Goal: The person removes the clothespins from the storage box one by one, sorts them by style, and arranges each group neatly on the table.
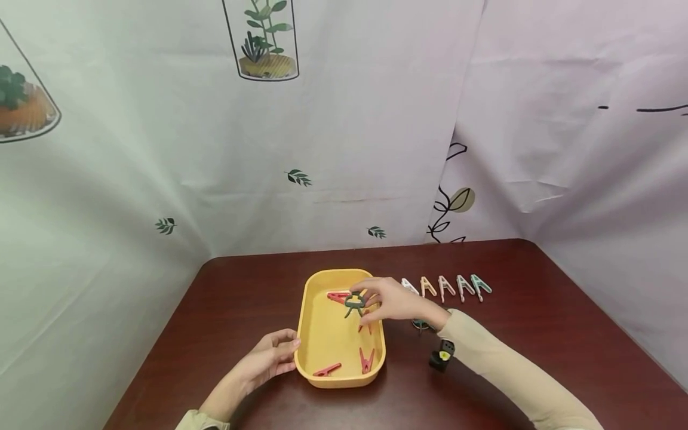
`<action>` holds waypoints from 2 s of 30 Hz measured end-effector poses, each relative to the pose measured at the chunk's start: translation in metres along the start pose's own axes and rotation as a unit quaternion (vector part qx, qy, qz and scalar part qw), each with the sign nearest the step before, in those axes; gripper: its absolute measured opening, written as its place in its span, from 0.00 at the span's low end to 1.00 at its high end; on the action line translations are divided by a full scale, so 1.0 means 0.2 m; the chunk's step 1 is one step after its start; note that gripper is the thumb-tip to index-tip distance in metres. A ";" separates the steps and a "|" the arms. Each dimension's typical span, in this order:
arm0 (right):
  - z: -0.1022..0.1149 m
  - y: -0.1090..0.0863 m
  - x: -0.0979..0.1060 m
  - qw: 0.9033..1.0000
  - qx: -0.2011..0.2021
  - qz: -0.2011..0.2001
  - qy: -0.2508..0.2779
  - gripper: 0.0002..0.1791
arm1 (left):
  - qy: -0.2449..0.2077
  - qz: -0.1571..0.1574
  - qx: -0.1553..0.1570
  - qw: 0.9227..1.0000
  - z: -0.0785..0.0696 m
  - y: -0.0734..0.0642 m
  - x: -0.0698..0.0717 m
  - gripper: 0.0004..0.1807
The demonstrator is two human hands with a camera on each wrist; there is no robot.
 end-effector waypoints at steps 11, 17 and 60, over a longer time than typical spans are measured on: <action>-0.07 -0.28 0.18 0.998 -0.034 -0.061 -0.002 0.37 | -0.005 0.000 0.003 1.000 0.01 -0.01 -0.01 0.09; -0.16 -0.48 0.29 0.996 -0.062 -0.063 -0.018 0.37 | -0.003 0.000 0.002 1.000 0.01 -0.01 -0.02 0.11; -0.46 -1.05 0.46 0.986 -0.149 0.019 -0.070 0.34 | -0.012 -0.009 0.012 1.000 0.03 -0.02 -0.01 0.08</action>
Point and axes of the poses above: each hand's wrist, its own y-axis towards the middle knuckle, its own x-axis out of the back of the hand, z = x × y, the point moved 8 cm from there along y, towards the middle knuckle, and after that the axes turned 13 degrees about x, right-handed, at the moved point
